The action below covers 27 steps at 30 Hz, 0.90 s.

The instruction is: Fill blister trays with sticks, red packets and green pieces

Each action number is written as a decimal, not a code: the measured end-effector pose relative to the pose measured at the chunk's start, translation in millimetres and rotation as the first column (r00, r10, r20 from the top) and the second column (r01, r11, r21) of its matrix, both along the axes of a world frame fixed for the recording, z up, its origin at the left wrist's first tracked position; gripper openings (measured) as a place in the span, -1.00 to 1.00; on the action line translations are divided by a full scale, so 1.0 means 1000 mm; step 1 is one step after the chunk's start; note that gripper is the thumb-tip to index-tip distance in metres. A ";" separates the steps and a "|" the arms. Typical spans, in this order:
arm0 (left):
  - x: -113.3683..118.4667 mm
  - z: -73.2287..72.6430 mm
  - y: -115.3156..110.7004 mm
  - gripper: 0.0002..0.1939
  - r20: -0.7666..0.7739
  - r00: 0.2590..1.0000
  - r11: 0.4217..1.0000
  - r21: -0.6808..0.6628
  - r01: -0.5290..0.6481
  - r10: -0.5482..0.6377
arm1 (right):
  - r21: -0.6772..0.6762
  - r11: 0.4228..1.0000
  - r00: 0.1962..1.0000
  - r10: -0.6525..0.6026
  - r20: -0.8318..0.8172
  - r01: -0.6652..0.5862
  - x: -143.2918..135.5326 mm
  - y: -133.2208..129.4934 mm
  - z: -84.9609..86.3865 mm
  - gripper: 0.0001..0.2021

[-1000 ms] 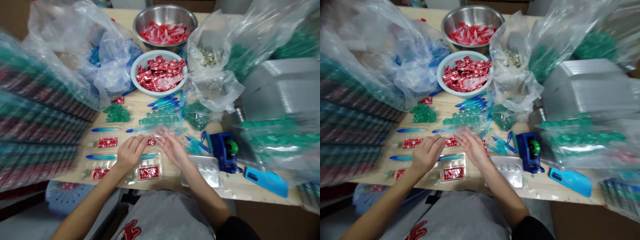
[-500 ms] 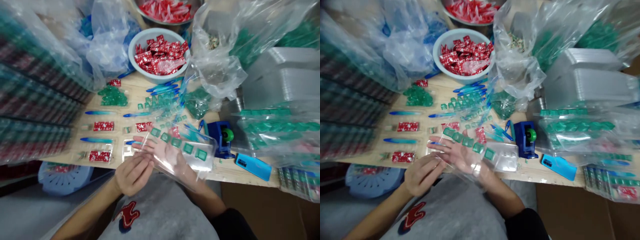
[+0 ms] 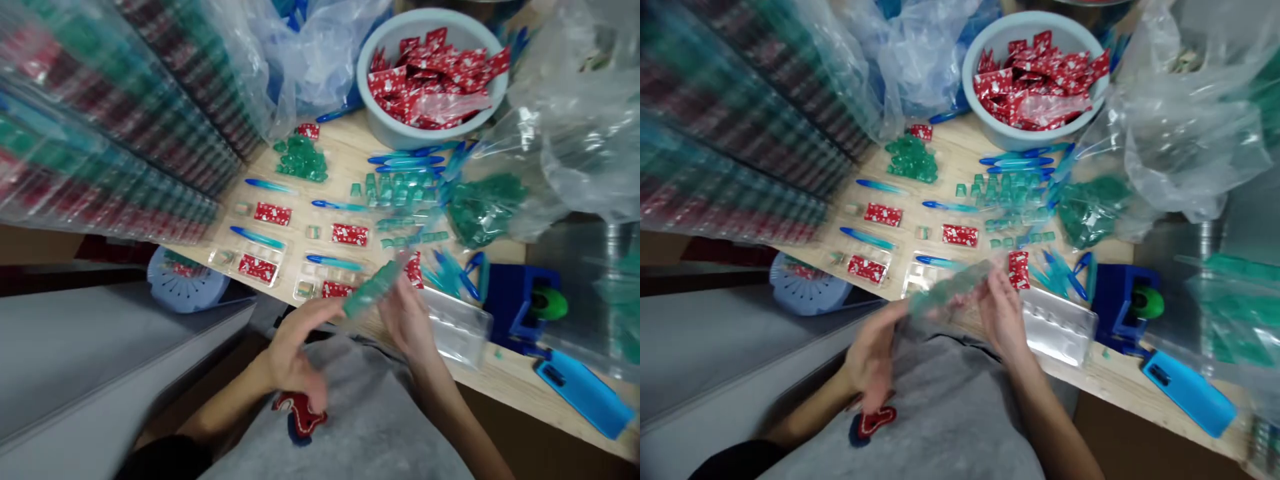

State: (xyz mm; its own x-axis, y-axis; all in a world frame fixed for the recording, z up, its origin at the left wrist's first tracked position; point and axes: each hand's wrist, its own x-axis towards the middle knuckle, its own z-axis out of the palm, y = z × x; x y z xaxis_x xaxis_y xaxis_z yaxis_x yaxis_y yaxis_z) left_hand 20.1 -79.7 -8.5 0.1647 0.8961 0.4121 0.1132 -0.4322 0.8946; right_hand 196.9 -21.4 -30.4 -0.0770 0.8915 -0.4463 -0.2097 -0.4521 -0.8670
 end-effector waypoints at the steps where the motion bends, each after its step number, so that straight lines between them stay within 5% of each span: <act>1: -0.007 0.001 -0.005 -0.29 0.098 0.995 0.987 -0.159 -0.003 0.019 | 0.014 1.000 0.996 -0.007 0.084 0.006 0.005 -0.004 -0.003 -0.68; 5: -0.030 0.000 -0.013 -0.64 0.108 0.949 0.754 -0.636 -0.163 0.296 | 0.018 0.996 0.947 0.080 0.310 -0.090 0.016 -0.018 -0.007 -0.74; 7: -0.037 -0.009 -0.008 -0.64 0.002 0.932 0.648 -0.720 -0.250 0.362 | 0.014 0.985 0.888 0.151 0.434 -0.174 0.017 -0.021 -0.006 -0.75; 10: -0.043 -0.027 0.001 -0.60 -0.207 0.926 0.585 -0.726 -0.361 0.315 | -0.002 0.958 0.765 0.232 0.600 -0.288 0.016 -0.021 -0.004 -0.75; 15: -0.040 -0.041 -0.002 -0.66 -0.652 0.746 0.672 -0.493 -0.552 0.135 | -0.084 0.899 0.564 0.340 0.753 -0.430 0.014 -0.021 -0.007 -0.79; 20: -0.036 -0.031 0.008 -0.72 -0.814 0.566 0.768 -0.278 -0.576 0.130 | -0.124 0.872 0.457 0.363 0.812 -0.473 0.010 -0.024 -0.017 -0.77; 23: -0.024 -0.021 0.046 -0.72 -0.841 0.469 0.878 0.013 -0.479 0.268 | -0.110 0.874 0.430 0.338 0.837 -0.473 0.010 -0.023 -0.015 -0.72; 27: 0.011 -0.023 0.119 -0.69 -0.786 0.508 0.935 0.271 -0.227 0.352 | -0.029 0.879 0.455 0.274 0.847 -0.476 0.018 -0.017 -0.003 -0.73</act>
State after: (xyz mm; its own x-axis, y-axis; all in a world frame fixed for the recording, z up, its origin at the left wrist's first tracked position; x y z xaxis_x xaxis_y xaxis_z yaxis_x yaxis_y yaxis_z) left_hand 30.7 39.2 -31.2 0.2222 0.9129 0.3423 0.8991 -0.3276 0.2902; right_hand 215.0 -38.3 -33.8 -0.1231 0.9367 -0.3278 0.7723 -0.1170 -0.6244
